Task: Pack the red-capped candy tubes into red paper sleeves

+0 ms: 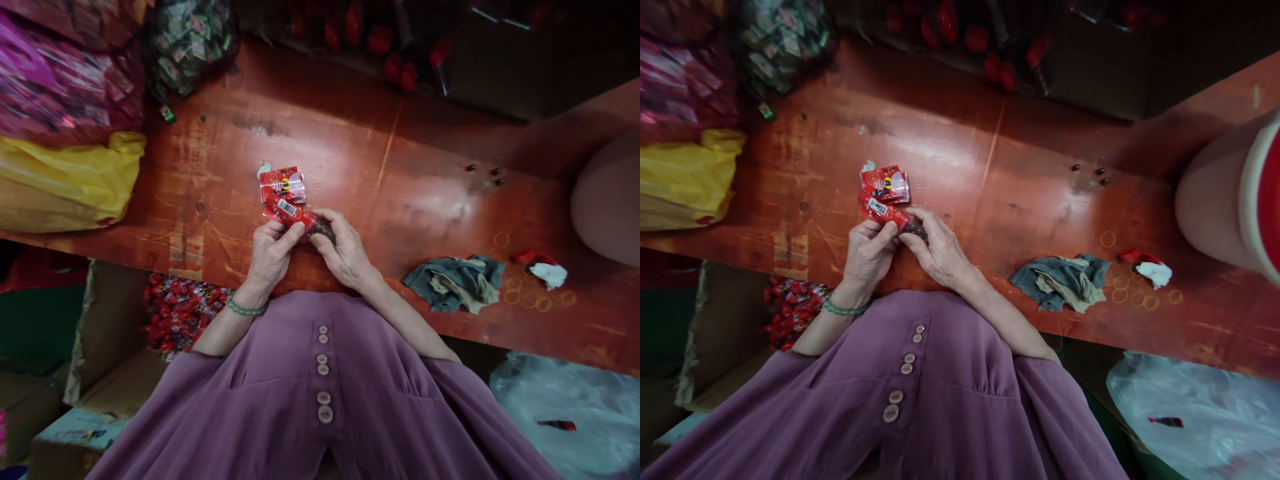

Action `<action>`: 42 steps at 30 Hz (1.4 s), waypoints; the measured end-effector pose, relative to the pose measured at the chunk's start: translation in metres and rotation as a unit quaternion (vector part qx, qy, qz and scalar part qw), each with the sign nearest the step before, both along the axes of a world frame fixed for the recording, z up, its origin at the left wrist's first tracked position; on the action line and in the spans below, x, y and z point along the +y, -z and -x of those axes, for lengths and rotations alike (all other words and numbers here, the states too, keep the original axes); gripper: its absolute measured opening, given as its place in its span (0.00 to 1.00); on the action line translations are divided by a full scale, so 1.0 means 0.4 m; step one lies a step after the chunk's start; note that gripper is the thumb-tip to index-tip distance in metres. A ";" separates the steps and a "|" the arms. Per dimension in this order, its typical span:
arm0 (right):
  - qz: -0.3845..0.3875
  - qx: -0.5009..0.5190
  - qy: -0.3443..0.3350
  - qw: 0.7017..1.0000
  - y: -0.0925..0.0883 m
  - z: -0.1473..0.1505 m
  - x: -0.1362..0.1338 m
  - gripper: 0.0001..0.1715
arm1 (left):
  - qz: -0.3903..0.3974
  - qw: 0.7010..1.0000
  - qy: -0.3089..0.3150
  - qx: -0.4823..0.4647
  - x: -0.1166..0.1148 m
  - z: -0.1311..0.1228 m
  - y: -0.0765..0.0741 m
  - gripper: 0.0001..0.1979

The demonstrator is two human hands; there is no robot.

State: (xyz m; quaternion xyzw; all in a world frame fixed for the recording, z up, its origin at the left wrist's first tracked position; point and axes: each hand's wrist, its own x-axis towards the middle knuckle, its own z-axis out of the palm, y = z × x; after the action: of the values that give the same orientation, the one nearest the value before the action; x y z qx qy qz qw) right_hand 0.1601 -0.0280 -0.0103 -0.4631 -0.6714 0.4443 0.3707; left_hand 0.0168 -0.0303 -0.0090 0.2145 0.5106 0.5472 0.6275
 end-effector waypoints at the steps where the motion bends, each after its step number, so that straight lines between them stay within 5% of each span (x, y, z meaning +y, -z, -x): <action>1: 0.034 0.012 -0.017 0.999 -0.004 -0.010 0.000 0.19 | -0.007 1.000 -0.006 0.006 0.003 0.004 0.000 0.17; 6: 0.095 0.068 -0.031 0.993 -0.005 -0.039 -0.009 0.13 | -0.006 1.000 -0.002 -0.022 0.015 0.007 -0.003 0.15; 14: -0.139 -0.074 -0.019 0.987 0.031 -0.032 0.001 0.13 | -0.039 0.998 0.025 -0.047 0.025 0.000 -0.005 0.13; 21: 0.078 0.111 -0.040 0.990 0.032 -0.021 -0.003 0.12 | -0.048 0.999 0.019 -0.015 0.032 -0.023 -0.012 0.14; 27: -0.049 0.034 0.051 0.997 0.048 -0.023 -0.001 0.12 | -0.013 0.998 0.056 -0.015 0.045 -0.045 -0.007 0.18; 35: 0.095 0.186 0.035 0.977 0.049 -0.017 0.007 0.13 | -0.031 0.997 0.067 -0.002 0.041 -0.047 -0.007 0.21; 42: 0.129 0.238 0.018 0.962 0.067 -0.027 -0.003 0.29 | 0.009 0.995 0.092 -0.031 0.013 -0.060 0.000 0.18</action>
State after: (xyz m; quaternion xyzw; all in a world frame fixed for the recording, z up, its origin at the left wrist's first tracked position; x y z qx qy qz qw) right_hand 0.1710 -0.0291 -0.0371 -0.4002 -0.4921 0.6177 0.4649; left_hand 0.0408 -0.0250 -0.0092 0.2377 0.4736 0.4892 0.6927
